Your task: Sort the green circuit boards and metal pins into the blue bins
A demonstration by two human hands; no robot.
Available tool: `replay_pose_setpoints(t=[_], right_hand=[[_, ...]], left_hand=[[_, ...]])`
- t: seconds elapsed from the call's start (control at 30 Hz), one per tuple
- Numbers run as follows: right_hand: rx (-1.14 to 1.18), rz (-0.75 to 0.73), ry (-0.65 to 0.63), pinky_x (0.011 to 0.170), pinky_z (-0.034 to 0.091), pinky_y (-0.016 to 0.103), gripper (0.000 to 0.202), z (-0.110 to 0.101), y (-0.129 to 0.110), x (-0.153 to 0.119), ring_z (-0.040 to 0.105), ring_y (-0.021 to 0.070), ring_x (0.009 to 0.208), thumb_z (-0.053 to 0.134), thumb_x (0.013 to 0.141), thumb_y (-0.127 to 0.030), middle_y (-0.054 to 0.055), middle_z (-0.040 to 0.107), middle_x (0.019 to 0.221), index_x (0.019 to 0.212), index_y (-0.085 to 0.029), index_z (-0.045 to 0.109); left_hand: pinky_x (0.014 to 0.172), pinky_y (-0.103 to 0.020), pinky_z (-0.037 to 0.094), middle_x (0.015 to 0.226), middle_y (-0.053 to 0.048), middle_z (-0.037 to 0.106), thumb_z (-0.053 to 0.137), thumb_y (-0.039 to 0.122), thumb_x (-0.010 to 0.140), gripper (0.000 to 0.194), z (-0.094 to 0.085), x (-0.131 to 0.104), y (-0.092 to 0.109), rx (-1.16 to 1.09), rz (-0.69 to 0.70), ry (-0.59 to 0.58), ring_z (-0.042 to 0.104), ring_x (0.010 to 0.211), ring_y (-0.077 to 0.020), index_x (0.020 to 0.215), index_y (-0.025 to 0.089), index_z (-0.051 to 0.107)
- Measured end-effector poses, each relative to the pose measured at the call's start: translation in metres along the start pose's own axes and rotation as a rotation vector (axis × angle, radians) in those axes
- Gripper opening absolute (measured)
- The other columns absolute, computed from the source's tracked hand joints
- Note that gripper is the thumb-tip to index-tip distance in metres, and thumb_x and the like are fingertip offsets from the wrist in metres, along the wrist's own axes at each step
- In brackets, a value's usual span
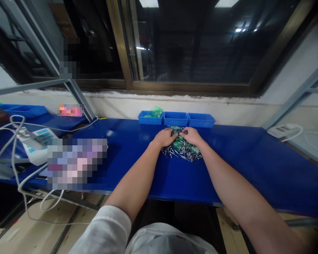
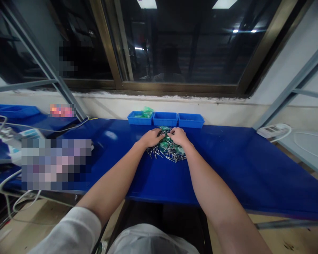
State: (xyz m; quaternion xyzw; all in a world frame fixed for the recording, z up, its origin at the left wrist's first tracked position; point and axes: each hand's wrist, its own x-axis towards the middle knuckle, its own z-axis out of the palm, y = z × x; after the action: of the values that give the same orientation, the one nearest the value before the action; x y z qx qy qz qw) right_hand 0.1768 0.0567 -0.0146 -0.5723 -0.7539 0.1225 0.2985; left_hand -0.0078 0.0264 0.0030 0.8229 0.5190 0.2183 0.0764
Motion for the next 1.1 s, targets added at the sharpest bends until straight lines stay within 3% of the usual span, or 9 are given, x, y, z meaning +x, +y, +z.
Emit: replay_pose_setpoints(t=[0.33, 0.6, 0.7, 0.83, 0.93, 1.1], right_hand=[[0.175, -0.070, 0.046, 0.073, 0.042, 0.031, 0.015, -0.008, -0.002, -0.001, 0.058, 0.0191, 0.079, 0.063, 0.069, -0.035, 0.003, 0.066, 0.081, 0.074, -0.021, 0.063], [0.506, -0.108, 0.124, 0.075, 0.045, 0.033, 0.022, -0.017, -0.010, 0.000, 0.059, 0.0178, 0.074, 0.065, 0.064, -0.039, 0.001, 0.062, 0.073, 0.071, -0.019, 0.058], [0.589, -0.100, 0.172, 0.073, 0.046, 0.033, 0.024, -0.018, -0.017, -0.002, 0.057, 0.0167, 0.071, 0.066, 0.063, -0.040, 0.001, 0.061, 0.071, 0.070, -0.019, 0.057], [0.692, -0.118, 0.124, 0.073, 0.047, 0.034, 0.025, -0.019, -0.024, -0.004, 0.058, 0.0169, 0.069, 0.071, 0.058, -0.037, 0.000, 0.061, 0.069, 0.067, -0.019, 0.057], [0.694, -0.153, 0.125, 0.077, 0.047, 0.036, 0.022, -0.018, -0.025, -0.005, 0.061, 0.0193, 0.078, 0.073, 0.054, -0.033, 0.003, 0.065, 0.077, 0.061, -0.019, 0.059], [0.580, -0.195, 0.200, 0.086, 0.046, 0.038, 0.006, -0.019, -0.025, -0.006, 0.063, 0.0215, 0.090, 0.069, 0.059, -0.023, 0.006, 0.069, 0.092, 0.057, -0.020, 0.065]], left_hand=[[0.084, -0.031, 0.045, 0.102, -0.010, 0.066, 0.043, 0.050, 0.085, 0.041, 0.001, 0.003, -0.004, 0.031, 0.000, 0.059, 0.061, 0.095, -0.0234, 0.097, 0.019, 0.066], [0.090, -0.031, 0.043, 0.110, -0.010, 0.064, 0.056, 0.043, 0.079, 0.040, -0.010, 0.002, 0.007, -0.175, 0.019, 0.162, 0.059, 0.101, -0.0223, 0.108, 0.016, 0.062], [0.086, -0.028, 0.046, 0.100, -0.007, 0.068, 0.062, 0.033, 0.076, 0.030, -0.012, 0.002, 0.011, -0.281, 0.015, 0.189, 0.062, 0.093, -0.0192, 0.100, 0.016, 0.065], [0.081, -0.028, 0.048, 0.088, -0.003, 0.070, 0.061, 0.021, 0.075, 0.015, -0.013, 0.004, 0.011, -0.401, -0.019, 0.272, 0.063, 0.083, -0.0159, 0.088, 0.017, 0.067], [0.084, -0.029, 0.048, 0.090, -0.003, 0.070, 0.060, 0.014, 0.073, 0.009, -0.012, 0.006, 0.009, -0.454, -0.030, 0.344, 0.063, 0.085, -0.0154, 0.078, 0.017, 0.067], [0.090, -0.033, 0.047, 0.098, -0.003, 0.068, 0.059, 0.008, 0.071, 0.014, -0.012, 0.006, 0.008, -0.483, 0.004, 0.414, 0.063, 0.092, -0.0156, 0.065, 0.018, 0.066]])
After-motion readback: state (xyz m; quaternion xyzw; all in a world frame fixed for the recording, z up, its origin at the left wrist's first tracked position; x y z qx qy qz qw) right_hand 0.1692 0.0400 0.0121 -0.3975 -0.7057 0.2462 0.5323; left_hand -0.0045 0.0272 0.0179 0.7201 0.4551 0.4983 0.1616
